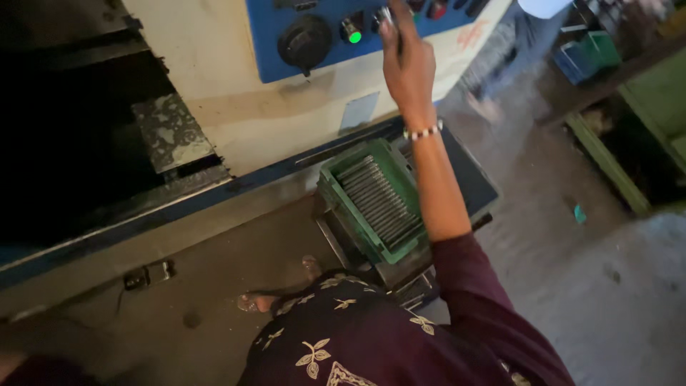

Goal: The person operates a metal processing machine by opening the door, inserting metal rods, and closing the door. They repeat this cycle multiple times, retrieving processed rods and placing them into a green bin. The person also uses a small tool to adjust or clean the rods before insertion.

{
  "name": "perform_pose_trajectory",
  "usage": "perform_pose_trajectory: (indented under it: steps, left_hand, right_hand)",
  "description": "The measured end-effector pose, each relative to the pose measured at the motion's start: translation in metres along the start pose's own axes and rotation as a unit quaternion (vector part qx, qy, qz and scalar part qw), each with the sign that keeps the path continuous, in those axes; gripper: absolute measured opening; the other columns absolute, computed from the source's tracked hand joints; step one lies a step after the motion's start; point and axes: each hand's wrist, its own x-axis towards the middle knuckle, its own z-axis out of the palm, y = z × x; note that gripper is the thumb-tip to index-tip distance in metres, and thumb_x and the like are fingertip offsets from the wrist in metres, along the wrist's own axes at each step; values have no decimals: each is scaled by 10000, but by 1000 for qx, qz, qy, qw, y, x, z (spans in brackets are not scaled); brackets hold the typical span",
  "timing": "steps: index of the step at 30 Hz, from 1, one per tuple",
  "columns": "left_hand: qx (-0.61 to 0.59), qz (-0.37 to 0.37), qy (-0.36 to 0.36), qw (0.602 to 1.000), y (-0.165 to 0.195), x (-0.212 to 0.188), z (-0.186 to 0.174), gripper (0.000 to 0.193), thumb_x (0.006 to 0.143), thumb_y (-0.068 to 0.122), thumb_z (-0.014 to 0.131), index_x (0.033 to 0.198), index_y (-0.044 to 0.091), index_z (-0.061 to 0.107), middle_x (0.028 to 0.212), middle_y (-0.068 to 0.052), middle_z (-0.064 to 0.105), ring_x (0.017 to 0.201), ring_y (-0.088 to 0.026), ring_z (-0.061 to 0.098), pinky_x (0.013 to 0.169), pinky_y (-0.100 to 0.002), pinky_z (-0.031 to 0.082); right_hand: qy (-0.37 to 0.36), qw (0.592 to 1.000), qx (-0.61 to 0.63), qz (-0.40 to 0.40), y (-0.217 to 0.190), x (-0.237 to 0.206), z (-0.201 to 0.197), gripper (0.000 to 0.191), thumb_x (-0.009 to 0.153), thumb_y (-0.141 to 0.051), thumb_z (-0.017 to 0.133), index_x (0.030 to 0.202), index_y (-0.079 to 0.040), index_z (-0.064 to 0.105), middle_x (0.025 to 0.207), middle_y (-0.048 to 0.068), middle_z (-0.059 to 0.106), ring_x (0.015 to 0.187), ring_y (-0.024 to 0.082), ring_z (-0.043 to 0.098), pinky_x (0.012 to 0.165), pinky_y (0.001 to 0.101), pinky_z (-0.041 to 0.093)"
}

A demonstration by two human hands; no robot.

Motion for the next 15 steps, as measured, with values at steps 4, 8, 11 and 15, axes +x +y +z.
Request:
perform_pose_trajectory:
  steps: [4,8,11,15]
  left_hand:
    - [10,1,5,1000,7,-22,-16,143,1103,103,619,1099,-39,599,944,-129,663,841,-198,632,743,-354,525]
    - [18,-4,9,1000,29,-29,0,156,1105,116,617,1105,-40,603,949,-129,666,848,-198,631,748,-358,530]
    - [20,-4,16,1000,45,-29,24,166,1106,126,616,1109,-40,607,952,-129,669,852,-198,630,752,-362,533]
    - [26,-4,18,999,60,-34,45,180,1108,139,614,1114,-41,611,956,-129,672,859,-198,629,757,-367,537]
  right_hand:
    - [-152,969,67,183,-25,-48,13,365,1103,-332,532,1340,-75,634,588,67,590,458,147,489,454,362,360]
    - [-170,962,186,105,-52,-134,27,387,1093,-372,600,1034,-7,713,778,182,680,593,173,553,599,338,499]
    - [-294,908,217,204,-67,-186,36,402,1004,-399,612,1016,-13,723,707,181,686,558,154,558,557,351,498]
    - [-406,856,232,221,-74,-237,33,464,1040,-406,610,831,8,640,624,205,556,553,236,441,524,409,434]
